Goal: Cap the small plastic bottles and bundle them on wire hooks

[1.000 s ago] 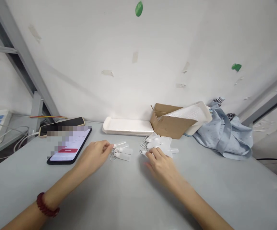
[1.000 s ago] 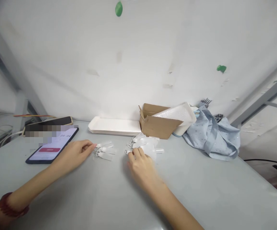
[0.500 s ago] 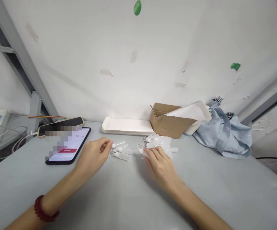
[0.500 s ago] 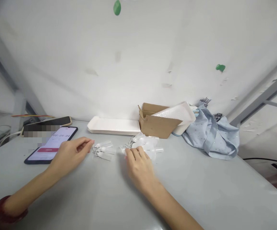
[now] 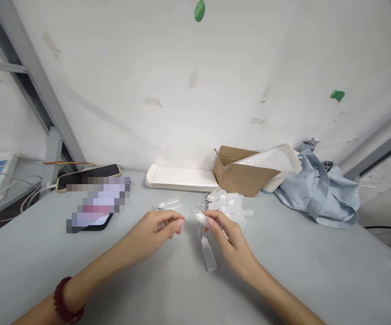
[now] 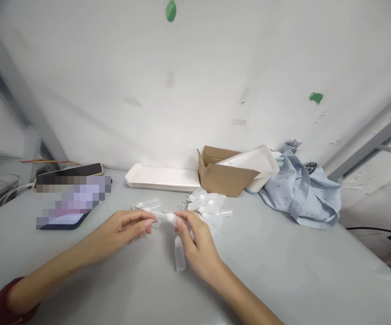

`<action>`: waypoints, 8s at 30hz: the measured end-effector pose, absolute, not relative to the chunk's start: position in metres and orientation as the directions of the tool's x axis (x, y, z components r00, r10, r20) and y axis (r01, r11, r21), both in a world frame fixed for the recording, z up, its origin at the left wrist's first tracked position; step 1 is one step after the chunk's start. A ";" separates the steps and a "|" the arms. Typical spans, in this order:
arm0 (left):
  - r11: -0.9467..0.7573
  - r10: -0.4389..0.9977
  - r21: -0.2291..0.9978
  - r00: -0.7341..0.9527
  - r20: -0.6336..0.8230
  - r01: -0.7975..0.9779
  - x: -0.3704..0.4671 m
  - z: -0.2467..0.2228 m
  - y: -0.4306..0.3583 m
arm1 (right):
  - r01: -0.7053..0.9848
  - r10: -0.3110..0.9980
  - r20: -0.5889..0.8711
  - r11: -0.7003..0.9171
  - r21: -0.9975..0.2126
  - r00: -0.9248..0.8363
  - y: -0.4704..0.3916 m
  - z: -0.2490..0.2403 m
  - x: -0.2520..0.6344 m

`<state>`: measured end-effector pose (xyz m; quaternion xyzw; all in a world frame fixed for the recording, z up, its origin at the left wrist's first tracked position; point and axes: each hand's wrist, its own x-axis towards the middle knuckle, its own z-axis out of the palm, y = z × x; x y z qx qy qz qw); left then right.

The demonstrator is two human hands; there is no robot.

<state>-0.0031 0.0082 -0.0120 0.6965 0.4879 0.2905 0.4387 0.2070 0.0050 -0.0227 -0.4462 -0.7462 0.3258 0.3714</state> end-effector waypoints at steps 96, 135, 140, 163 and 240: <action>-0.064 0.945 0.944 0.324 -0.047 0.322 0.000 -0.018 0.007 | 0.519 0.769 0.368 0.630 -0.578 -0.523 0.000 -0.039 0.206; 0.145 0.988 0.901 -0.017 -0.152 0.410 -0.023 -0.026 0.036 | 0.878 0.916 0.058 0.398 -0.265 -0.397 0.000 -0.032 0.205; 0.129 0.991 0.877 -0.077 -0.106 0.462 -0.025 -0.025 0.038 | 0.870 0.906 0.080 0.421 -0.256 -0.415 -0.001 -0.033 0.205; -0.180 0.955 0.871 0.295 0.043 0.458 -0.007 -0.010 0.008 | 0.633 0.664 0.540 0.721 -0.281 -0.517 0.001 -0.040 0.207; -0.275 0.882 0.842 0.471 0.029 0.464 -0.004 -0.022 0.005 | 0.440 0.552 0.606 0.831 -0.341 -0.573 -0.001 -0.041 0.203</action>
